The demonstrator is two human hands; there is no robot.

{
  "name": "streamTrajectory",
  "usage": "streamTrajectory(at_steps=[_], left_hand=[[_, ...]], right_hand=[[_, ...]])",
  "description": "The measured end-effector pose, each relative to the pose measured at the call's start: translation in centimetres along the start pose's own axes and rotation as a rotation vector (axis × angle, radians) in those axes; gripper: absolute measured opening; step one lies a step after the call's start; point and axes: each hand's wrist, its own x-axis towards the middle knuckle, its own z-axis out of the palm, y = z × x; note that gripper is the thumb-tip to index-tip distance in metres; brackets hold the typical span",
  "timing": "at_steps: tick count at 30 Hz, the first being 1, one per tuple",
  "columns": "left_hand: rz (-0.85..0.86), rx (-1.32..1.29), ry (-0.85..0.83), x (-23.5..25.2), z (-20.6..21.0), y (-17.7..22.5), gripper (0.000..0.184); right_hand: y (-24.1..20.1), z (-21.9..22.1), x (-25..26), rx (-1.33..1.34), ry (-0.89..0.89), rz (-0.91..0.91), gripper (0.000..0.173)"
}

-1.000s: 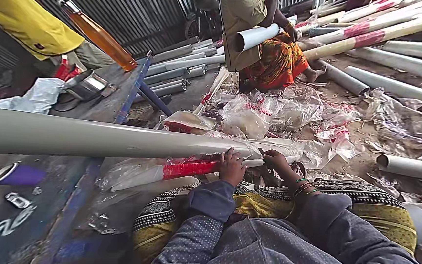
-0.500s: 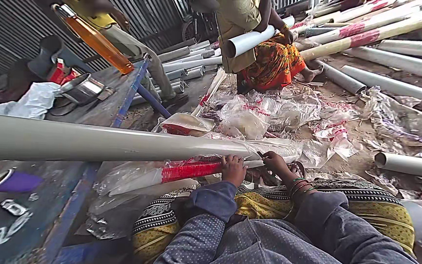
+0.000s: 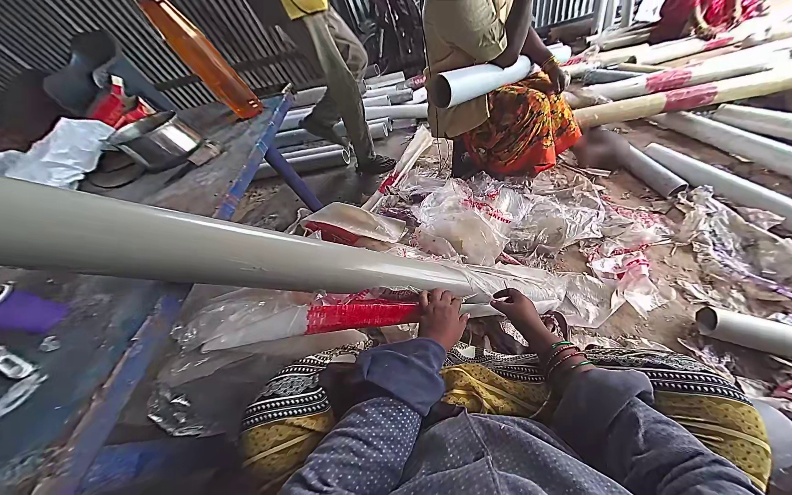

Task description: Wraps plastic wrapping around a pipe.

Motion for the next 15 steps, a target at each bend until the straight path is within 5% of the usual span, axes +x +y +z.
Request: streamTrajectory(at_steps=[15], left_hand=[[0.13,-0.054,-0.001,0.1,0.3,-2.0,0.044]], right_hand=[[-2.3,2.8,2.1,-0.085,0.049,-0.145,0.03]])
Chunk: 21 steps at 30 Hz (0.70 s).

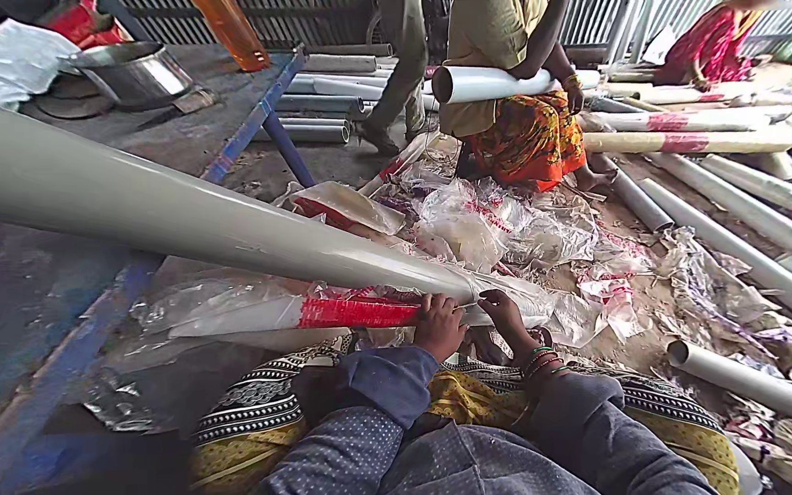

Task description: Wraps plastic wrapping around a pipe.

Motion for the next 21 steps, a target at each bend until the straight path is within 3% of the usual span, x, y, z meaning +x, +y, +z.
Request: streamTrajectory(at_steps=[21], left_hand=[[0.079,-0.082,0.012,0.1,-0.1,-1.1,0.043]], right_hand=[[-1.4,1.6,1.8,-0.274,0.069,0.008,0.025]])
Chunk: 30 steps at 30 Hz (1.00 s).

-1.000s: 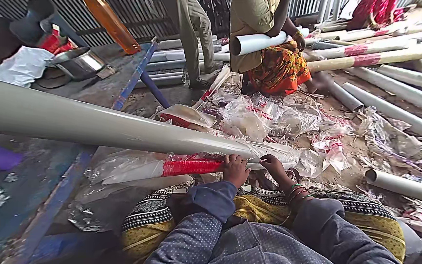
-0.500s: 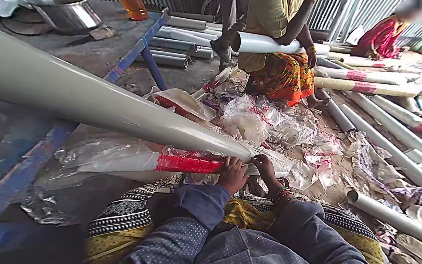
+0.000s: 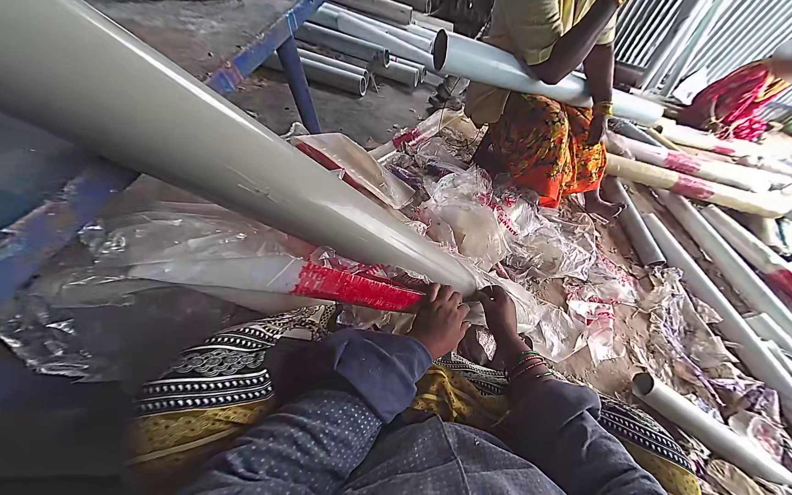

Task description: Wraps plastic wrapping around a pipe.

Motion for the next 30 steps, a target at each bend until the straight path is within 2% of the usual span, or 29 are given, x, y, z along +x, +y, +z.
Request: streamTrajectory(at_steps=[8,18,24,30], left_hand=[[-0.048,0.021,-0.032,0.2,-0.3,0.4,0.045],[-0.068,0.004,-0.043,0.2,-0.4,0.5,0.043],[-0.074,0.002,-0.053,0.2,-0.6,0.5,0.044],[-0.077,-0.007,-0.02,0.4,-0.4,0.5,0.044]], right_hand=[[-1.3,-0.4,0.2,-0.214,0.0,0.133,0.033],[-1.2,-1.0,2.0,-0.328,0.079,0.118,0.033],[-1.0,-1.3,3.8,-0.349,0.132,0.032,0.031],[-1.0,-1.6,4.6,-0.343,0.108,0.02,0.03]])
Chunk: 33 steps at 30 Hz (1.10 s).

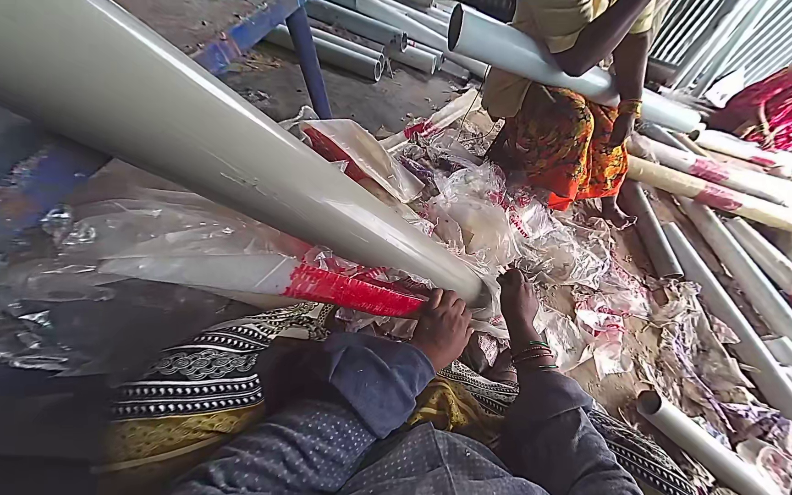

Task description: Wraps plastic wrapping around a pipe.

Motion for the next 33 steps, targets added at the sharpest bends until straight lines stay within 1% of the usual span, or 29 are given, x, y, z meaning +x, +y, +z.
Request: streamTrajectory(at_steps=[3,5,7,9,13,16,18,24,33], left_hand=[[-0.001,0.008,0.033,0.0,0.3,0.0,0.044],[-0.005,0.01,0.045,0.1,0.4,0.0,0.045],[-0.017,0.005,0.039,0.2,0.4,0.1,0.044],[-0.027,0.006,0.043,0.3,0.5,0.3,0.043],[-0.032,0.055,0.081,0.4,1.1,0.3,0.044],[-0.02,0.075,0.138,0.5,1.7,0.1,0.042],[-0.024,0.091,0.109,0.4,1.5,0.2,0.044],[-0.014,0.143,0.096,0.0,1.7,0.0,0.045],[-0.001,0.183,0.085,-0.3,1.8,-0.2,0.047]], right_hand=[[0.1,-0.6,0.3,0.063,-0.097,0.021,0.032],[1.0,-0.5,0.7,0.173,-0.122,-0.012,0.032],[2.4,0.2,1.3,0.311,-0.095,-0.04,0.031],[3.8,0.3,1.4,0.413,-0.064,-0.019,0.032],[5.5,1.1,1.1,0.511,-0.061,0.044,0.032],[5.5,1.1,0.3,0.492,-0.101,0.054,0.032],[5.2,0.7,-0.6,0.469,-0.128,0.053,0.032],[5.0,0.4,-2.5,0.395,-0.182,0.086,0.033],[5.0,0.5,-4.5,0.342,-0.224,0.034,0.034]])
